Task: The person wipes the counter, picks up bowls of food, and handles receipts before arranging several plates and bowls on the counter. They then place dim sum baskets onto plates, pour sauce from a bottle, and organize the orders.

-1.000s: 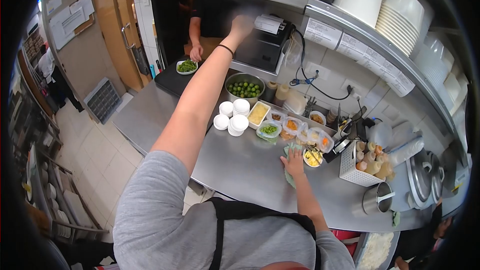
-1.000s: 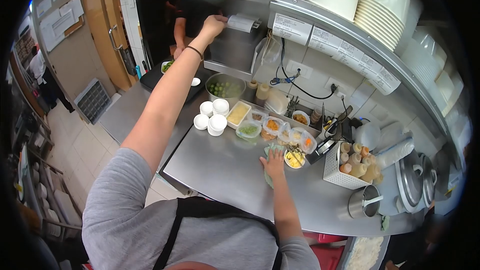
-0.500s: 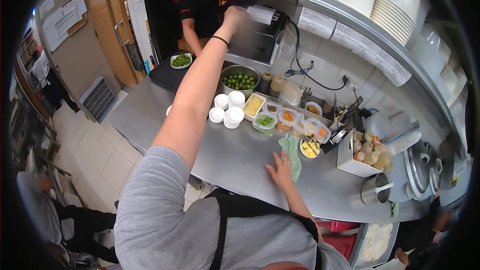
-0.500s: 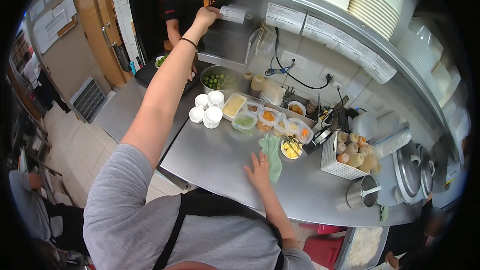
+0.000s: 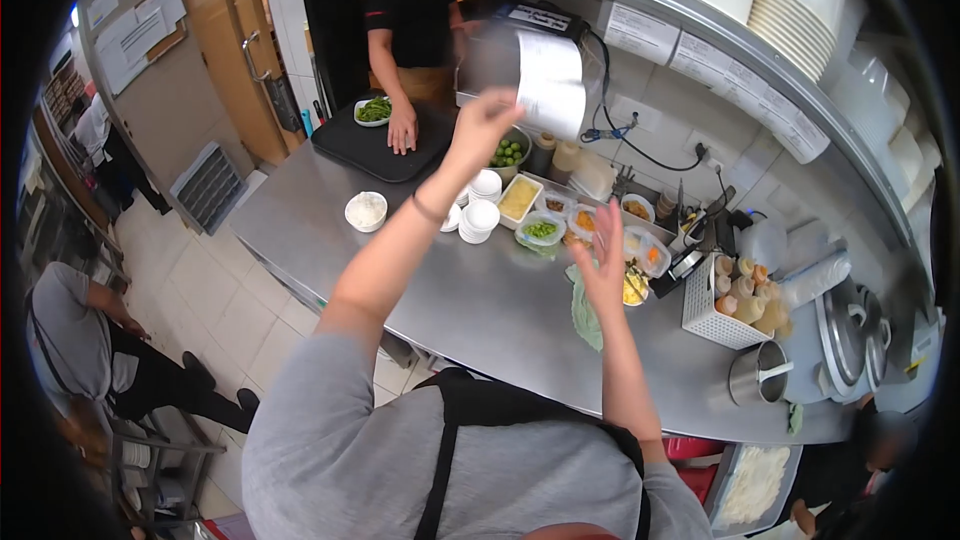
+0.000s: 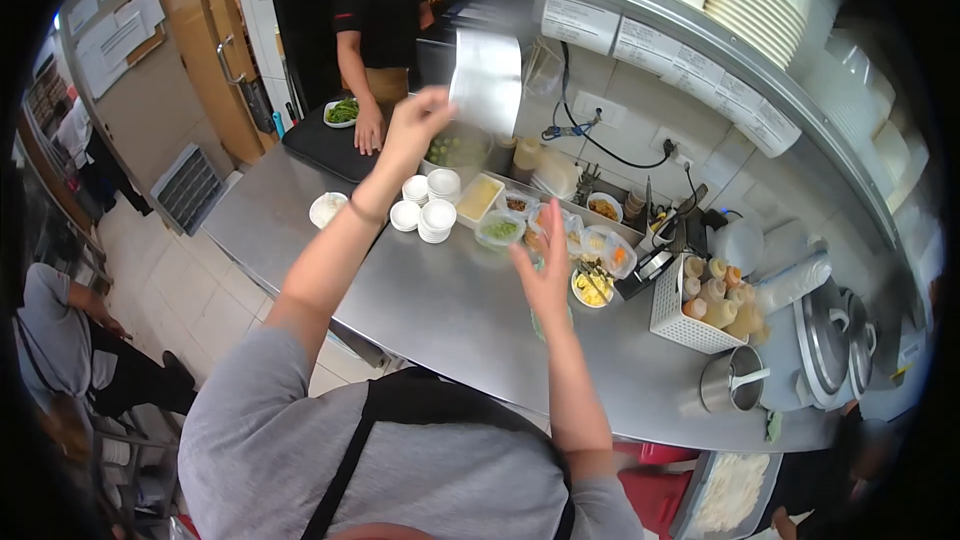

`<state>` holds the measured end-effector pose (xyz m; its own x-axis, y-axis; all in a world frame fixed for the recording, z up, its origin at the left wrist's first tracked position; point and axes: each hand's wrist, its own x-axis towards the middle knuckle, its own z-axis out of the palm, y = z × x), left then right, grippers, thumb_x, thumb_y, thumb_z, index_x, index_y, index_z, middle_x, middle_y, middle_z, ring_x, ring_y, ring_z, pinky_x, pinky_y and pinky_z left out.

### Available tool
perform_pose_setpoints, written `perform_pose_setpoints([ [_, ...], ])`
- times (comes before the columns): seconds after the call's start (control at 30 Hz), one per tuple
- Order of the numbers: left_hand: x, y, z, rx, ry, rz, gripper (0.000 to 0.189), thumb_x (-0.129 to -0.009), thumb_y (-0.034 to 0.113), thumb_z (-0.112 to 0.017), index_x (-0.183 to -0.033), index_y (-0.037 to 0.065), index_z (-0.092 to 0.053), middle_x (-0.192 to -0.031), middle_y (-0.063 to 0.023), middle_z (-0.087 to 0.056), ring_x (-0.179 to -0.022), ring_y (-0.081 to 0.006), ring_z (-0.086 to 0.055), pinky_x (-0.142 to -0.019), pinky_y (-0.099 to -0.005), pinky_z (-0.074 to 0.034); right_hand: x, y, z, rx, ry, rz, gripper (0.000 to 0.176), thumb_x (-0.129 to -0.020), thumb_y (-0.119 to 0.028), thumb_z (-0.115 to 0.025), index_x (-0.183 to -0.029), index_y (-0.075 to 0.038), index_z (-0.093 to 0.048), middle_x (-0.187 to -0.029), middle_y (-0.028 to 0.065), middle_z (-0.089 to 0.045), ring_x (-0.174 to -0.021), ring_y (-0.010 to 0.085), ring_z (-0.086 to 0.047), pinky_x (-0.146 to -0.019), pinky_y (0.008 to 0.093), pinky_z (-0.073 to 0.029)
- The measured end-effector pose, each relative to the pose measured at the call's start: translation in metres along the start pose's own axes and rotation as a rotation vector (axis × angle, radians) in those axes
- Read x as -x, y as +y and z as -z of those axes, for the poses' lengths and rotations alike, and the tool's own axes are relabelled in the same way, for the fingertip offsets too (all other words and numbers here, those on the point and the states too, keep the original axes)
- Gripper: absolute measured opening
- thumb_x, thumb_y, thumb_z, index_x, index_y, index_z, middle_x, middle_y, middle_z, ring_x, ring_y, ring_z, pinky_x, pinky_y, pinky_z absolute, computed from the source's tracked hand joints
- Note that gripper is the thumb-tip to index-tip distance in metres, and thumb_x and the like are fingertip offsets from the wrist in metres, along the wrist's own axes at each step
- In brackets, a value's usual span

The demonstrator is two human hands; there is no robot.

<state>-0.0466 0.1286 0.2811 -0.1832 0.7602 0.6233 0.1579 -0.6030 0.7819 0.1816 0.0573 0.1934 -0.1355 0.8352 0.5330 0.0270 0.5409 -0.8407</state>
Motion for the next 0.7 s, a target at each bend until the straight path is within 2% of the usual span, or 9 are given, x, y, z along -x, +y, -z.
perform_pose_setpoints([
  [0.13,0.093,-0.007,-0.006,0.118,-0.138,0.091,0.014,-0.079,0.006,-0.059,-0.091,0.000,-0.058,-0.089,-0.0024,-0.054,-0.080,-0.0071,-0.050,-0.069,-0.0205,-0.040,-0.023,-0.024,-0.015,-0.250,0.062,0.048,0.065,-0.079,-0.008,-0.057,-0.133,-0.008,-0.022,-0.120,0.0151,-0.043,-0.107,0.0190,-0.046,-0.089,0.0307,-0.038],
  [0.27,0.154,-0.034,-0.013,0.843,-0.202,0.418,0.059,-0.078,0.036,-0.060,-0.123,0.003,-0.038,-0.119,-0.0086,-0.048,-0.110,-0.0200,-0.046,-0.097,-0.0333,-0.031,-0.003,-0.006,-0.014,-0.278,-0.063,-0.031,0.046,-0.080,0.004,-0.049,-0.123,-0.003,-0.035,-0.101,0.0074,-0.053,-0.086,0.0079,-0.051,-0.073,0.0211,-0.043],
  [0.33,0.159,-0.050,-0.008,0.973,-0.190,0.578,0.081,-0.073,0.055,-0.055,-0.128,0.001,-0.030,-0.126,-0.0147,-0.041,-0.116,-0.0255,-0.042,-0.098,-0.0395,-0.032,0.017,0.001,-0.012,-0.335,-0.214,-0.155,0.035,-0.078,0.006,-0.049,-0.112,-0.002,-0.050,-0.100,0.0073,-0.054,-0.085,0.0112,-0.054,-0.073,0.0222,-0.043],
  [0.37,0.153,-0.044,-0.009,1.068,-0.215,0.610,0.072,-0.076,0.046,-0.057,-0.126,0.000,-0.033,-0.123,-0.0146,-0.044,-0.113,-0.0247,-0.045,-0.095,-0.0385,-0.036,0.024,0.002,-0.010,-0.330,-0.195,-0.154,0.035,-0.078,0.006,-0.049,-0.112,-0.002,-0.050,-0.100,0.0073,-0.054,-0.085,0.0112,-0.054,-0.073,0.0222,-0.043],
  [0.43,0.139,-0.038,-0.012,1.163,-0.244,0.644,0.064,-0.079,0.038,-0.059,-0.124,0.000,-0.035,-0.121,-0.0145,-0.047,-0.110,-0.0240,-0.048,-0.092,-0.0376,-0.039,0.033,0.003,-0.005,0.174,-0.283,0.068,0.027,-0.075,0.008,-0.048,-0.096,-0.002,-0.061,-0.096,0.0089,-0.058,-0.084,0.0177,-0.057,-0.074,0.0248,-0.044],
  [0.5,0.129,-0.036,-0.018,0.678,-0.086,0.488,0.046,-0.080,0.014,-0.059,-0.119,-0.001,-0.040,-0.113,-0.0126,-0.052,-0.102,-0.0208,-0.053,-0.086,-0.0332,-0.044,0.030,0.013,0.006,0.354,-0.193,0.130,0.026,-0.074,0.009,-0.048,-0.092,-0.003,-0.063,-0.094,0.0104,-0.059,-0.085,0.0208,-0.057,-0.075,0.0260,-0.045],
  [0.53,0.126,-0.033,-0.022,0.678,-0.091,0.491,0.046,-0.080,0.014,-0.059,-0.119,-0.001,-0.040,-0.113,-0.0126,-0.052,-0.102,-0.0208,-0.053,-0.086,-0.0332,-0.044,0.027,0.020,0.015,0.532,-0.109,0.193,0.025,-0.073,0.009,-0.048,-0.088,-0.003,-0.065,-0.093,0.0120,-0.060,-0.085,0.0238,-0.058,-0.076,0.0271,-0.045],
  [0.6,0.121,-0.017,-0.030,0.714,0.013,0.476,0.040,-0.077,-0.004,-0.056,-0.115,-0.001,-0.045,-0.108,-0.0089,-0.055,-0.098,-0.0171,-0.054,-0.084,-0.0287,-0.044,0.004,0.033,0.053,0.569,0.002,0.221,0.024,-0.073,0.007,-0.049,-0.091,-0.002,-0.063,-0.092,0.0131,-0.061,-0.087,0.0255,-0.057,-0.077,0.0312,-0.045],
  [0.7,0.129,-0.017,-0.038,0.632,-0.018,0.473,0.041,-0.076,-0.004,-0.057,-0.115,-0.001,-0.044,-0.109,-0.0089,-0.054,-0.100,-0.0171,-0.053,-0.086,-0.0290,-0.043,-0.047,-0.017,0.128,0.448,0.325,0.394,0.018,-0.076,0.003,-0.055,-0.091,-0.002,-0.062,-0.090,0.0110,-0.062,-0.086,0.0192,-0.058,-0.075,0.0281,-0.045],
])
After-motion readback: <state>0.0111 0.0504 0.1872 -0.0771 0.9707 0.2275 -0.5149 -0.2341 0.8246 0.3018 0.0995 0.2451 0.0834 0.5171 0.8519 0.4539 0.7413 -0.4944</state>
